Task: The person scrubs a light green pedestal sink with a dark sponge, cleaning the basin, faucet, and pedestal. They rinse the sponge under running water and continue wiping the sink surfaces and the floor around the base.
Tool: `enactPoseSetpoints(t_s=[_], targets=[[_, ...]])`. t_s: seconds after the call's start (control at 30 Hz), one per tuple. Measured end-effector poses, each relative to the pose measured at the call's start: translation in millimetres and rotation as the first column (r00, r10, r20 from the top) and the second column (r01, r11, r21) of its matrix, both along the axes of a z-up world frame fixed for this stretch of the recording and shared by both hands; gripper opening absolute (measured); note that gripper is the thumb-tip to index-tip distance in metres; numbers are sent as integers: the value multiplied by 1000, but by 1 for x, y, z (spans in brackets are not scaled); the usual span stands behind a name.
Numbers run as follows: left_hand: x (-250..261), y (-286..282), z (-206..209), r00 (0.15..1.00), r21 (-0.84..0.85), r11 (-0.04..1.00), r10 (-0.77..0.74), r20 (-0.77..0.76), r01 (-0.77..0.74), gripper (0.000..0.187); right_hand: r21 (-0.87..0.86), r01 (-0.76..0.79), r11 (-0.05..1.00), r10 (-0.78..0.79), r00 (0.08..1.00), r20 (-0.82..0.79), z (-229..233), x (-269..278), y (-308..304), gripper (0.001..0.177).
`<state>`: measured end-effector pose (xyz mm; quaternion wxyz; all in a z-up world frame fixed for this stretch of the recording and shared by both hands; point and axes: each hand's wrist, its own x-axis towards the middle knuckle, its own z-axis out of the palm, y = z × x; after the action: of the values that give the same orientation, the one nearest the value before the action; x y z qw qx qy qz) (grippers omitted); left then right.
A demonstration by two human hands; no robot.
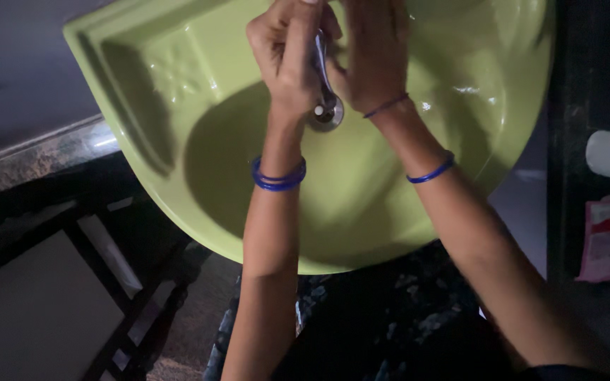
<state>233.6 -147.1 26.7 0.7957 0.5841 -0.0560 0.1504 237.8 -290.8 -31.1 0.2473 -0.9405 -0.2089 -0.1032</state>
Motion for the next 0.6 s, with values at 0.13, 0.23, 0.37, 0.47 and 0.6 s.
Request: enactPoseSetpoints(t_s=[0.13, 0.23, 0.37, 0.47, 0.6], targets=[[-2, -5, 1, 999, -11, 999, 37, -14, -37, 36, -57, 38, 998, -35, 998, 44, -8, -5, -11, 63], [-3, -8, -1, 996, -13, 996, 87, 20, -86, 36, 15, 10, 1000, -11, 999, 49, -21, -14, -2, 51], [-3, -8, -2, 988, 65, 988, 138, 65, -142, 36, -50, -38, 998, 48, 979, 199, -32, -22, 6, 42], [-3, -10, 0, 986, 57, 986, 149, 80, -154, 36, 132, -109, 985, 85, 981, 176, -38, -31, 9, 41], [-4, -13, 4, 978, 91, 975, 198, 58, -203, 35, 326, 45, 944, -34, 999, -40, -52, -53, 17, 35]])
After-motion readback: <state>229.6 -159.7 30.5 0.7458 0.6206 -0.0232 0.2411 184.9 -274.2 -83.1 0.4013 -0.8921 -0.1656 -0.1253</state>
